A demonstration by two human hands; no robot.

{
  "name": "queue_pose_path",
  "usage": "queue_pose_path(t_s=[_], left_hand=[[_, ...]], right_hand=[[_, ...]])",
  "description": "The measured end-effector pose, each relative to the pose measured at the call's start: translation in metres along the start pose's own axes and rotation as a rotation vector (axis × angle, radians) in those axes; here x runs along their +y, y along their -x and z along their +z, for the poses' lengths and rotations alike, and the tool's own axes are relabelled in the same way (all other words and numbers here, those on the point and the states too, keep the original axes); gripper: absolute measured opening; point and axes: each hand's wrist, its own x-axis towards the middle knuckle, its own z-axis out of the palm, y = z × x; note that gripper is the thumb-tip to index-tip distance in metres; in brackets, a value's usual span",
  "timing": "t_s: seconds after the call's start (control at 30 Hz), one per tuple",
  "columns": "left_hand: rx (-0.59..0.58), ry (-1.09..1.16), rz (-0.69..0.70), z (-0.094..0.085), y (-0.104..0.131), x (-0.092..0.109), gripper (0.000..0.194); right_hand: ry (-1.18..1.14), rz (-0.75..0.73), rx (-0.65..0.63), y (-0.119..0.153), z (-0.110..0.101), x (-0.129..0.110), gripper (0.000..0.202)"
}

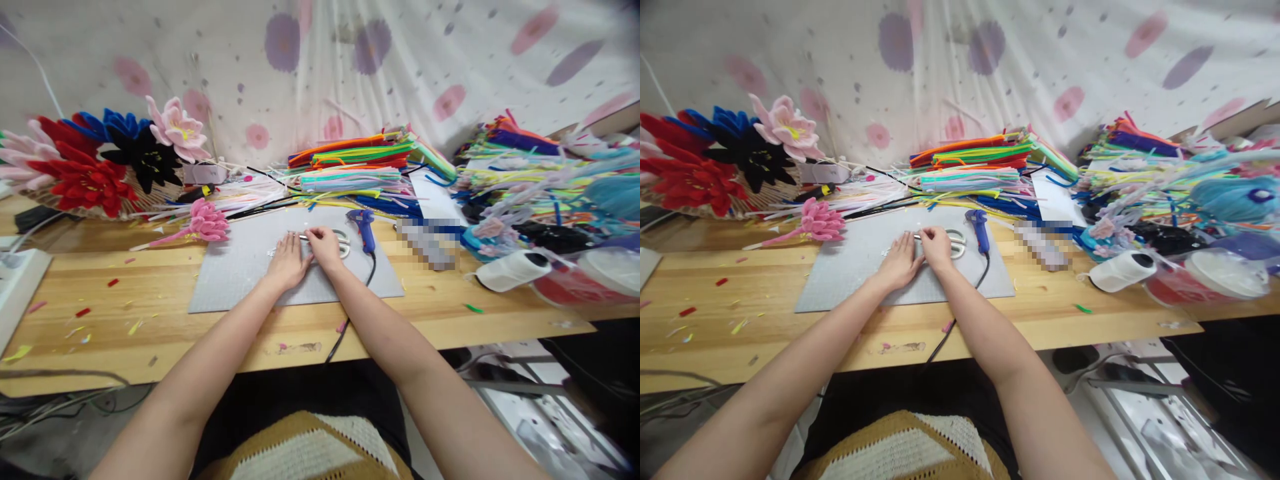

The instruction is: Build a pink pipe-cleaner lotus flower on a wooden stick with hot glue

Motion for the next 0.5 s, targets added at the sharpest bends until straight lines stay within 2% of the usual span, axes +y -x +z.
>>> queue_pose_path(t_s=[0.07,0.17,0.27,0.33,0.4,0.5], left_hand=[[-0.005,-0.068,-0.05,-0.005,0.006,-0.01,0.072],[0.013,-0.141,-0.124,-0.022,0.027,-0.042,0.077],[0.089,-0.24,-0.252,-0.051,0.057,-0.084,0.075],[0.158,-0.337,-0.313,-0.073,0.075,-0.105,0.069],[0.19,-0.421,-0.35,-0.092,0.086,-0.113,0.06],[0.234,-0.412,-0.338,-0.104,0.084,-0.099,0.044]], right_hand=[[0.026,-0.005,0.005,0.0,-0.003,0.0,0.025],[0.051,-0.005,-0.017,0.0,-0.007,-0.002,0.024],[0.068,-0.009,-0.027,0.0,-0.007,-0.005,0.023],[0.069,-0.011,-0.024,0.002,-0.006,-0.006,0.023],[0.063,-0.014,-0.022,0.003,-0.006,-0.009,0.022],[0.061,-0.019,-0.032,0.005,-0.005,-0.011,0.022]])
